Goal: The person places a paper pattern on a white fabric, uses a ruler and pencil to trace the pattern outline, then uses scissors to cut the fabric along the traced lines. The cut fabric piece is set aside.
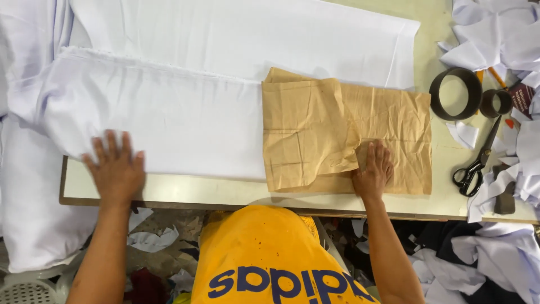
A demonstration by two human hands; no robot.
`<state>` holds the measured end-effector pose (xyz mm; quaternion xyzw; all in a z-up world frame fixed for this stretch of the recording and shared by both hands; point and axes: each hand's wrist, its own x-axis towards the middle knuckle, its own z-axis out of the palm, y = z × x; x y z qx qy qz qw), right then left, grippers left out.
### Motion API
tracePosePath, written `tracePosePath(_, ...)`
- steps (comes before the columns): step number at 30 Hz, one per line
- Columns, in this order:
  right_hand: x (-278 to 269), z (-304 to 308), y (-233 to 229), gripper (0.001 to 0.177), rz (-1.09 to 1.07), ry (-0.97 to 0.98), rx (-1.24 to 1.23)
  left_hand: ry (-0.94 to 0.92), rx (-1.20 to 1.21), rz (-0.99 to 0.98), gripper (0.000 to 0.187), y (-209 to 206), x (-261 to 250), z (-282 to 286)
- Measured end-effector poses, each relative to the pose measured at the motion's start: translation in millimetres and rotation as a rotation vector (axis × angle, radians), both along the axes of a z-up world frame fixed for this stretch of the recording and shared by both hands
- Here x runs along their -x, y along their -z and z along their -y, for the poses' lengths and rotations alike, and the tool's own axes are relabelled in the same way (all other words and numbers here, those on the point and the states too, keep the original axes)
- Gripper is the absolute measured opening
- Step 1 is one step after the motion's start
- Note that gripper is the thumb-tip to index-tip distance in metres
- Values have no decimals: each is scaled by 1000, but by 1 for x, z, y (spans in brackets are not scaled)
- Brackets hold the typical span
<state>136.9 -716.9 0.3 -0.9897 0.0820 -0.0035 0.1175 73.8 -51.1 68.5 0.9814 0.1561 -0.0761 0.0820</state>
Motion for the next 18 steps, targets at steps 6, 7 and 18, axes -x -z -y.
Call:
tracePosePath(6,0,-3,1,80,34,5,10,123,-256,386,56,43,-65,45)
tracePosePath(7,0,-1,2,80,55,-9,13,257,-406,378,46,52,-82,74)
tracePosePath(18,-1,13,13,99,40,28,68,570,61,477,34,58,-197,155)
